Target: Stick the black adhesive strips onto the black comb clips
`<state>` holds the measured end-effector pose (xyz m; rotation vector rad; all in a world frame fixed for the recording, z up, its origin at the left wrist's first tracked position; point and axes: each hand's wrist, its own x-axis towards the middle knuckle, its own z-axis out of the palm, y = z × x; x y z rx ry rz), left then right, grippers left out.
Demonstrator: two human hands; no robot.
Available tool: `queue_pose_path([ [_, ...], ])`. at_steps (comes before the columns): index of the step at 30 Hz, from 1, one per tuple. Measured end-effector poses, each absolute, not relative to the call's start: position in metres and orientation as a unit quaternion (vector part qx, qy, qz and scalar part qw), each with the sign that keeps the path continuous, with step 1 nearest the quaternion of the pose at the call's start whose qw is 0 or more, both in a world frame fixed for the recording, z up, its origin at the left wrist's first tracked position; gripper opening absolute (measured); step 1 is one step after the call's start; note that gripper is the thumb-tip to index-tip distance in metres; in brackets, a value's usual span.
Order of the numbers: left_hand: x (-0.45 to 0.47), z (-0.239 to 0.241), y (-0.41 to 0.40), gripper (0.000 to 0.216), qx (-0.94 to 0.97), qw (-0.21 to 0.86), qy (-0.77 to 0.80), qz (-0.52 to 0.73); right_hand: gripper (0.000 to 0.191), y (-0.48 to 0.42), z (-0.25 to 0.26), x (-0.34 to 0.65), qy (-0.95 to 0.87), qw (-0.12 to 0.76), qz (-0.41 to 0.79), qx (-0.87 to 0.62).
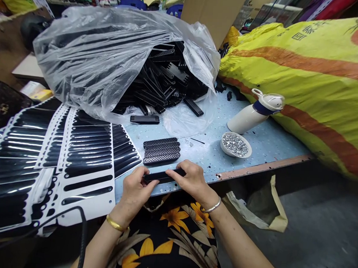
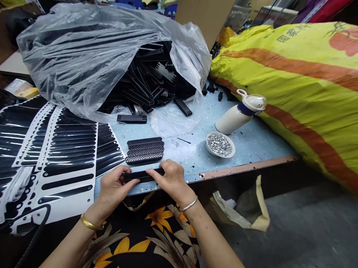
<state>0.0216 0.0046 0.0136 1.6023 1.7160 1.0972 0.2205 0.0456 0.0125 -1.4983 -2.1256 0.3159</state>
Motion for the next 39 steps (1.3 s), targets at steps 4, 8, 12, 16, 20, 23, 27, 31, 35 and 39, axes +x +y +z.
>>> queue_pose_path([
  [4,0.019,0.009,0.004,0.017,0.633,0.241,0.624,0.39,0.034,0.042,0.014,0.231,-0.8,0.287,0.151,-0.506],
  [8,0.015,0.012,0.002,0.018,0.694,0.137,0.596,0.381,0.035,0.041,0.014,0.235,-0.809,0.281,0.131,-0.5],
  [12,0.02,0.025,-0.006,0.017,0.75,-0.006,0.509,0.422,0.036,0.043,0.009,0.235,-0.803,0.302,0.104,-0.503],
  [16,0.042,0.033,-0.013,0.039,0.835,0.034,0.374,0.401,0.039,0.044,0.004,0.235,-0.808,0.31,0.105,-0.489],
  [20,0.053,0.028,-0.011,0.042,0.869,0.078,0.367,0.323,0.042,0.047,-0.001,0.238,-0.8,0.337,0.106,-0.484],
  [23,0.032,0.023,-0.015,0.039,0.843,0.085,0.403,0.345,0.04,0.049,-0.002,0.238,-0.791,0.354,0.113,-0.485],
  [27,-0.033,0.023,-0.04,0.036,0.761,-0.006,0.529,0.374,0.04,0.047,0.001,0.237,-0.785,0.374,0.108,-0.482],
  [31,-0.104,0.025,-0.082,0.019,0.613,-0.142,0.69,0.358,0.043,0.045,0.005,0.236,-0.781,0.372,0.116,-0.488],
  [35,-0.134,0.013,-0.113,0.026,0.471,-0.051,0.813,0.338,0.044,0.049,0.01,0.239,-0.791,0.339,0.132,-0.492],
  [39,-0.131,-0.01,-0.116,0.034,0.362,0.146,0.821,0.417,0.051,0.059,0.014,0.243,-0.799,0.279,0.12,-0.519],
])
